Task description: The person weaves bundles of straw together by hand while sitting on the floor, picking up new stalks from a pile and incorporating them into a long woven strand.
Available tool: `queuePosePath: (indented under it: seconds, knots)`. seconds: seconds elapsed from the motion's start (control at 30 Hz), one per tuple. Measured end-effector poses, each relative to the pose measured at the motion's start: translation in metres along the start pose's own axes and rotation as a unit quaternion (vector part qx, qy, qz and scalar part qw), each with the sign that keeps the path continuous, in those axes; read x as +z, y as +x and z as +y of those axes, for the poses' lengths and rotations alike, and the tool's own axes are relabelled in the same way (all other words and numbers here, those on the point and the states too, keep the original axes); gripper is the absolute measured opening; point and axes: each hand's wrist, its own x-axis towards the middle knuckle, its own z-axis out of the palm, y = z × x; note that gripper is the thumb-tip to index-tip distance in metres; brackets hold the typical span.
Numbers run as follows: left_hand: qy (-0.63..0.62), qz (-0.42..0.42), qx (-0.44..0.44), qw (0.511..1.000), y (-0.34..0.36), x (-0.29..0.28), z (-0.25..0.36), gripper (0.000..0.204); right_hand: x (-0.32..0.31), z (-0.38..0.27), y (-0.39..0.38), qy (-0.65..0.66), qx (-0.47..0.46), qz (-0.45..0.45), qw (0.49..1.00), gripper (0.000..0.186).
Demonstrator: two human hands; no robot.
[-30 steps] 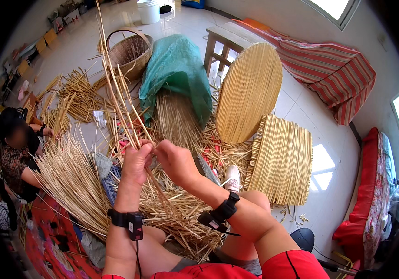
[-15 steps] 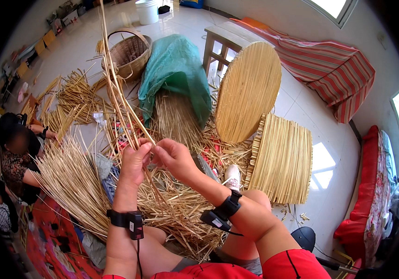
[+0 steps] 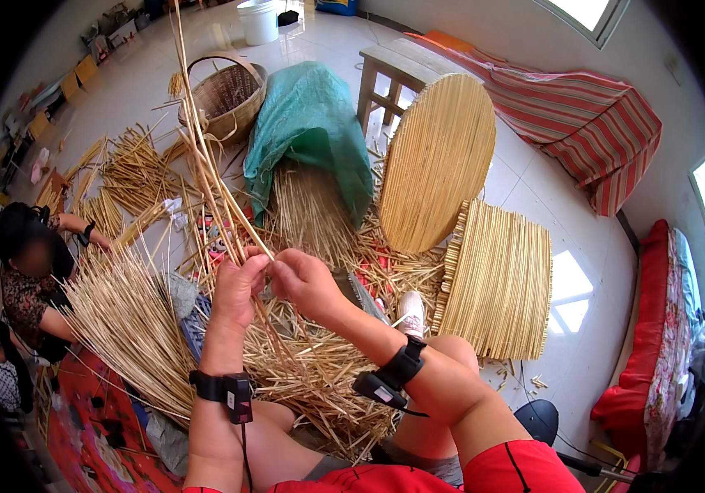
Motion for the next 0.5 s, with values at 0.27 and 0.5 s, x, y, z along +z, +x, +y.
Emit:
queuePosePath:
  seconds: [0.27, 0.5]
  knots:
    - [0.031, 0.024, 0.017, 0.999, -0.0003, 0.0041, -0.0014, 0.006, -0.0007, -0.0006, 0.0005, -0.045, 0.002, 0.003, 0.999, 0.018]
    - [0.005, 0.013, 0.003, 1.000, 0.0004, -0.0002, -0.0031, 0.006, -0.0005, -0.0018, 0.0008, -0.039, -0.004, -0.001, 0.999, 0.016]
